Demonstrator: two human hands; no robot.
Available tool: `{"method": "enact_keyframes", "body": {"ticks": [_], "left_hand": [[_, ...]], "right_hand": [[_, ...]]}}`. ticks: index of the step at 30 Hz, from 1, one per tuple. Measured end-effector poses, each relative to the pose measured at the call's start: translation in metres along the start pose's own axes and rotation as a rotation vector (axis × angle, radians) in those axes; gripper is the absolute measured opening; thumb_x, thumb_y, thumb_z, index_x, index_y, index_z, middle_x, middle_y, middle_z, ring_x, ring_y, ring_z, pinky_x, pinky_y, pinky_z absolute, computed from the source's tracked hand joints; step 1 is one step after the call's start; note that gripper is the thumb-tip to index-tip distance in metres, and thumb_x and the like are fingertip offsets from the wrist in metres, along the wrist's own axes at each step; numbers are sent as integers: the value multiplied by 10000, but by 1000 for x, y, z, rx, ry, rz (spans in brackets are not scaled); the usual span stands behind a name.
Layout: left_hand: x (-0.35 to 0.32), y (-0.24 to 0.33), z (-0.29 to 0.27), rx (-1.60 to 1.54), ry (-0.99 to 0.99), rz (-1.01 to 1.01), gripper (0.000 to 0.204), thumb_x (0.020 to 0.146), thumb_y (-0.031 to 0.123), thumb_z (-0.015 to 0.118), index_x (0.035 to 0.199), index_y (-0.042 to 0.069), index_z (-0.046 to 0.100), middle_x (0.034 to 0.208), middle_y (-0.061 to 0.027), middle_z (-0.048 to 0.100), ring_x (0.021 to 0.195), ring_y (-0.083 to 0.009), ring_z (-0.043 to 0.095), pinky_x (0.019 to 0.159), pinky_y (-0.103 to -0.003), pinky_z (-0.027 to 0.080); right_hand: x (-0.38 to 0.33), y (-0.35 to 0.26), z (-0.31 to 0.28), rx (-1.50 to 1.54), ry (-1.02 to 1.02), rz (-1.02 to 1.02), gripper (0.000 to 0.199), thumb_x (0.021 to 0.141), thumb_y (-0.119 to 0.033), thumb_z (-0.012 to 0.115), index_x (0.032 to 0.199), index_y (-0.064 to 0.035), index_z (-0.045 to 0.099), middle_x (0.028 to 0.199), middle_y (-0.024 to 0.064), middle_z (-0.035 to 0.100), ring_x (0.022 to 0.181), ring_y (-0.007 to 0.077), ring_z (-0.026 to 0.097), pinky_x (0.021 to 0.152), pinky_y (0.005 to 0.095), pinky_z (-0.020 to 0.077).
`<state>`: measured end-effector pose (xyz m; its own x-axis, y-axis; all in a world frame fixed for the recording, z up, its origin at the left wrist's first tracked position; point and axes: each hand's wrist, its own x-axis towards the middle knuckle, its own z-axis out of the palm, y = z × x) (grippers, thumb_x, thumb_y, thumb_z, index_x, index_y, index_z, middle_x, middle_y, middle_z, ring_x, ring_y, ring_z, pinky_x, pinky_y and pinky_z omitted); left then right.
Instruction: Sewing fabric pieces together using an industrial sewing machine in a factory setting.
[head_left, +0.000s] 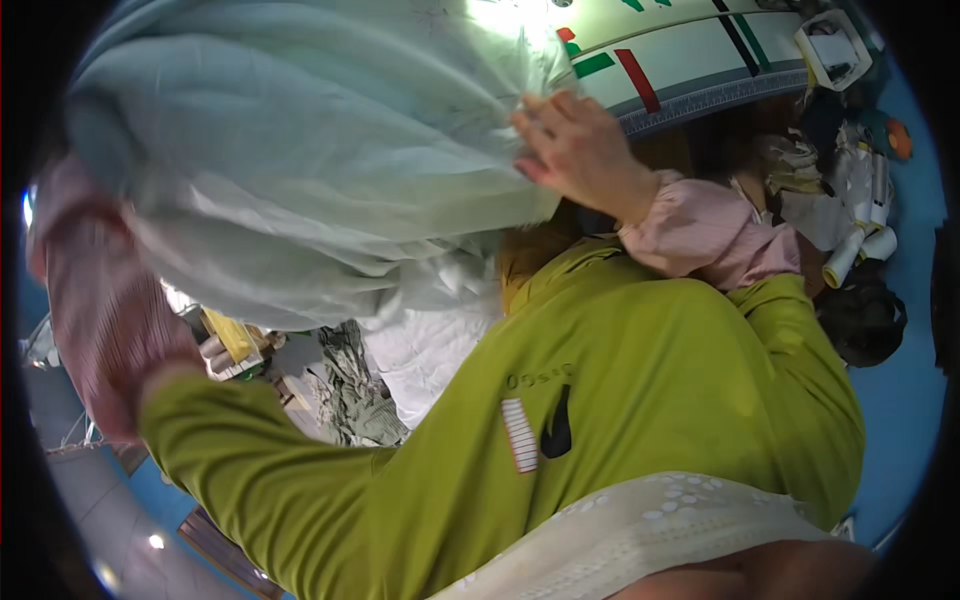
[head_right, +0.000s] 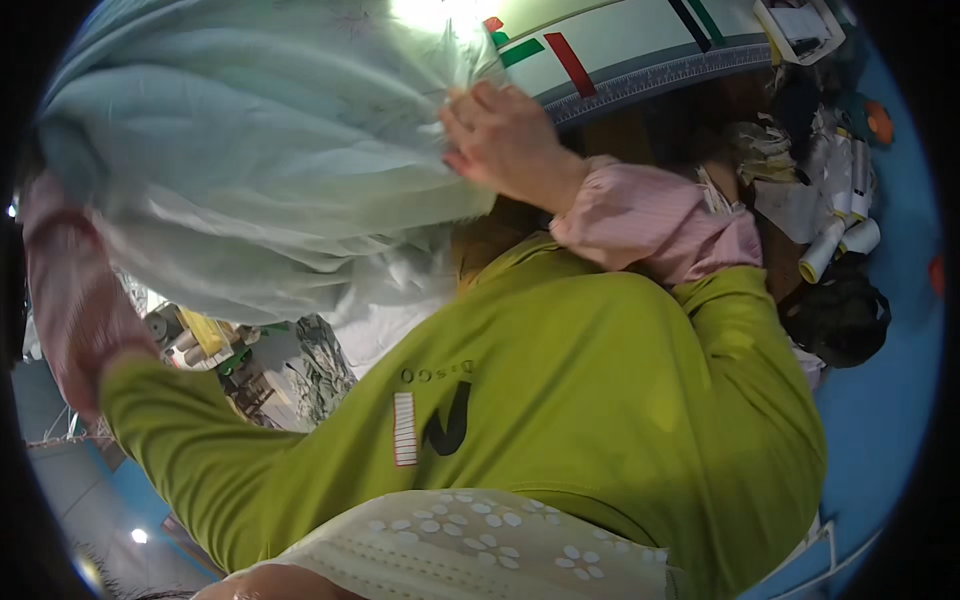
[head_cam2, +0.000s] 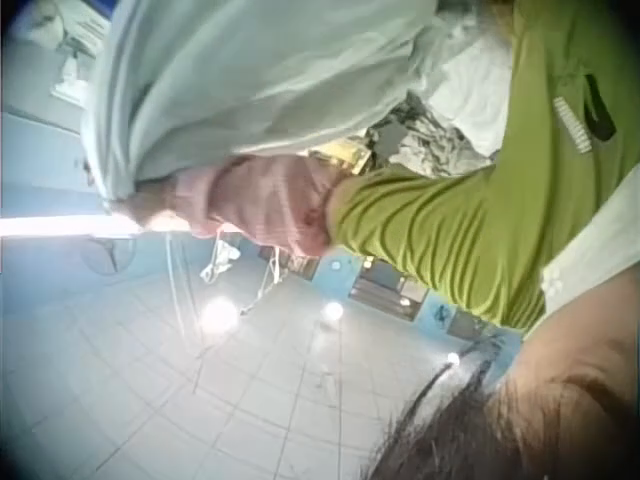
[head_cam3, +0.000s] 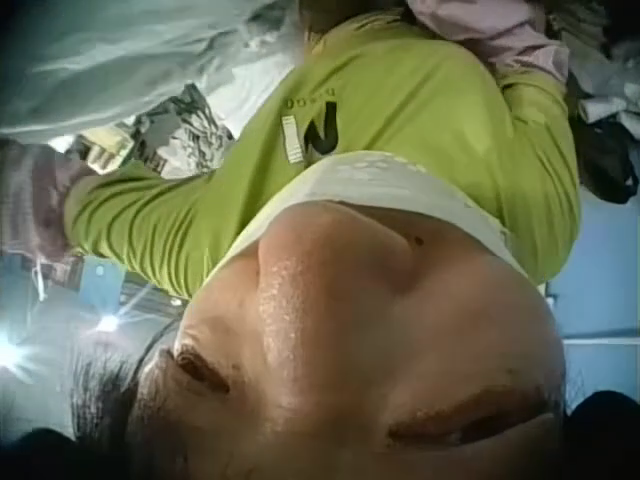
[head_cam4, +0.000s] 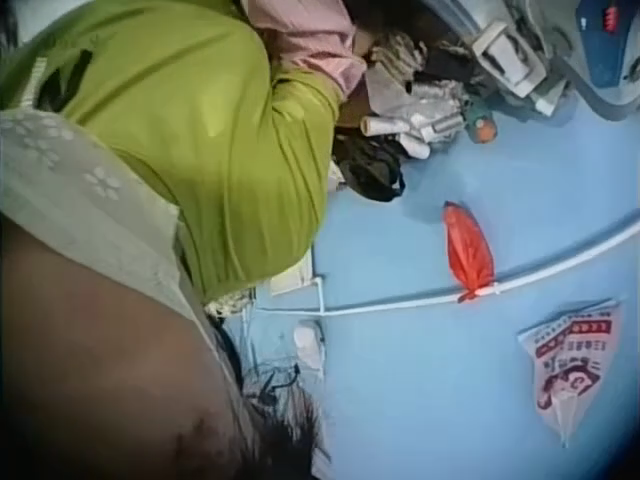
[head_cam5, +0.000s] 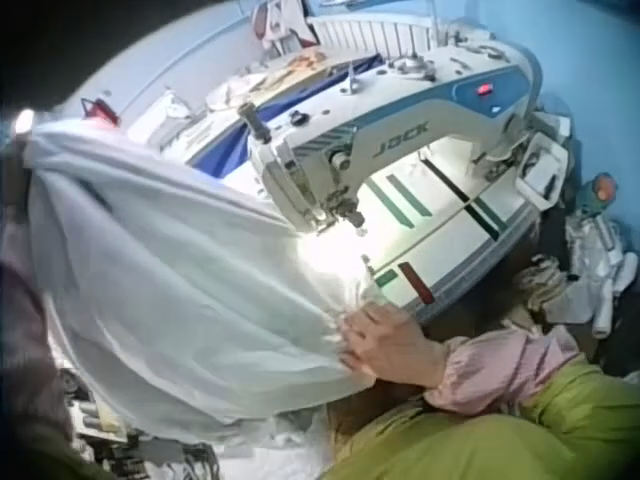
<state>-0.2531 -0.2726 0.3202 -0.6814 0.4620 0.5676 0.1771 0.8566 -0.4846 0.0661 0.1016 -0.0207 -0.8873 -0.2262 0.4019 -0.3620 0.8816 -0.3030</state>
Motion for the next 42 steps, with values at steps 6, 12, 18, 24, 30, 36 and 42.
{"method": "enact_keyframes", "body": {"ticks": [6,12,18,24,30,36,42], "left_hand": [[-3,92,194,282,-384,-97,311,977,231,461,1190,108,650,1249,-140,615,1117,-297,614,884,-444,514],[-83,95,314,87,-679,-325,375,950,276,469,1302,236,590,1305,-146,580,1216,-312,576,965,-465,490],[-81,214,122,-416,-184,97,494,850,275,648,1293,72,563,1195,-189,621,1119,-312,606,953,-422,487],[-182,391,32,-1047,-161,688,502,771,333,755,1183,73,632,1232,-59,631,1101,-280,581,924,-379,465],[-190,391,32,-977,-181,693,556,789,389,732,1256,121,593,1320,-45,581,1150,-280,539,927,-404,451],[-195,396,37,-1011,-189,618,528,816,343,710,1282,123,593,1342,-68,571,1165,-312,511,962,-429,435],[-179,393,40,-887,-174,650,494,848,399,656,1276,160,594,1342,-22,584,1153,-276,540,946,-416,429]], "right_hand": [[-5,-8,-10,157,70,51,404,751,-194,730,1129,-73,652,1223,41,592,1195,228,513,958,388,429],[-17,19,-10,188,40,-29,373,752,-131,729,1113,-67,658,1195,38,605,1165,220,539,945,383,433],[-13,23,-14,231,53,-48,361,754,-136,736,1099,-64,654,1170,39,613,1155,222,547,934,386,443],[-15,26,-18,239,77,-51,302,774,-136,743,1054,-52,665,1105,49,638,1099,225,580,895,373,470],[-12,37,-23,199,123,-37,237,776,-114,745,992,-41,677,1078,52,644,1062,225,599,874,358,491],[-11,45,-17,213,129,-40,231,774,-94,743,990,-45,679,1072,51,646,1072,221,604,886,356,495],[-10,47,-19,218,144,-38,242,792,-75,729,1025,-36,676,1133,65,647,1130,241,599,932,359,500]]}}
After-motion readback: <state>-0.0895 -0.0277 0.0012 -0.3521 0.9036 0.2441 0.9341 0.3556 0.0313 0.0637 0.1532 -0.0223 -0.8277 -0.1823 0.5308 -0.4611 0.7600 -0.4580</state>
